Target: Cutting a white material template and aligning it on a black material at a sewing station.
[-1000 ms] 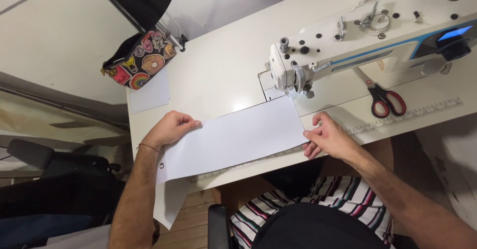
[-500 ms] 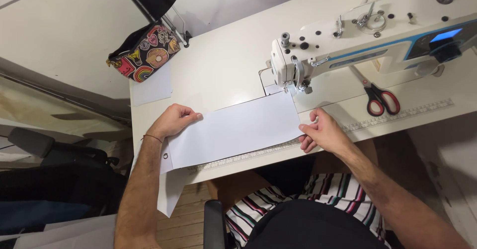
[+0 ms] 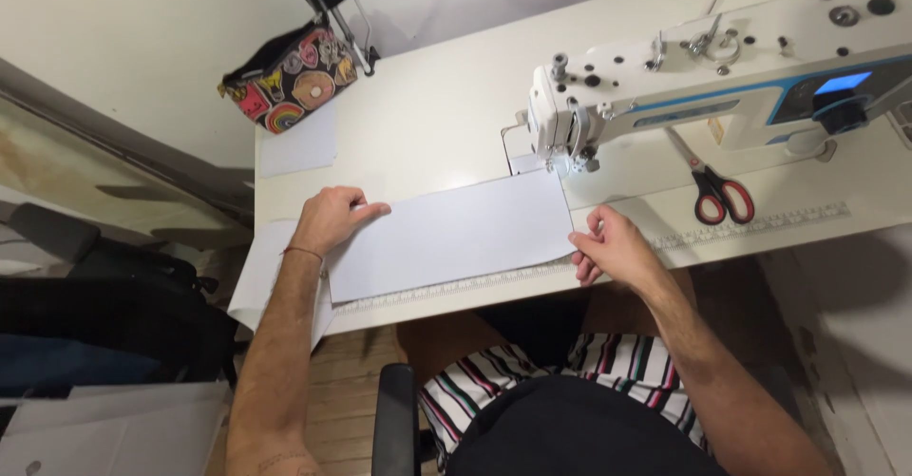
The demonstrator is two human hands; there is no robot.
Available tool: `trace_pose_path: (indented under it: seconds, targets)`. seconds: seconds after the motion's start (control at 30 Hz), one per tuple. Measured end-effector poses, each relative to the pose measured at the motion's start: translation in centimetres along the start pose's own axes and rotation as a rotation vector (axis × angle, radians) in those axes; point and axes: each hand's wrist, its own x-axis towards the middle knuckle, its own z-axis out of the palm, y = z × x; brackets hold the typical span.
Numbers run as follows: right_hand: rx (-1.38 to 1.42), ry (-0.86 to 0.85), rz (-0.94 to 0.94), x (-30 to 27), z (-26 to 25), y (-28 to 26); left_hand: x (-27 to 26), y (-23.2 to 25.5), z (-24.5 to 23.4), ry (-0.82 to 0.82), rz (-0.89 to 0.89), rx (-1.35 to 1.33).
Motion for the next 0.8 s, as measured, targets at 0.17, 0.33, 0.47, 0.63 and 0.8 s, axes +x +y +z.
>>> trace_pose_path:
  seconds: [0.17, 0.33, 0.47, 0.63, 0.8]
  targets:
    - [-0.194, 0.009, -0.019, -0.8, -0.4, -1.4, -0.1, -0.8, 1.2, 0.075, 0.012, -0.085]
    - [-0.419, 0.081, -0.046, -1.8, -0.6, -2.0, -0.4, -1.4, 1.7, 0.135, 0.029, -0.148]
    - [-0.410, 0.125, -0.063, -2.3, -0.2, -1.9, -0.7, -1.1, 1.3, 0.162, 0.030, -0.146]
    - [-0.436, 0.129, -0.093, -2.3, -0.3, -2.3, -1.3, 1.9, 4.2, 0.573, 0.327, 0.128]
    - [-0.403, 0.114, -0.041, -2.3, -0.5, -2.4, -3.3, 16.2, 10.3, 0.649, 0.673, -0.167]
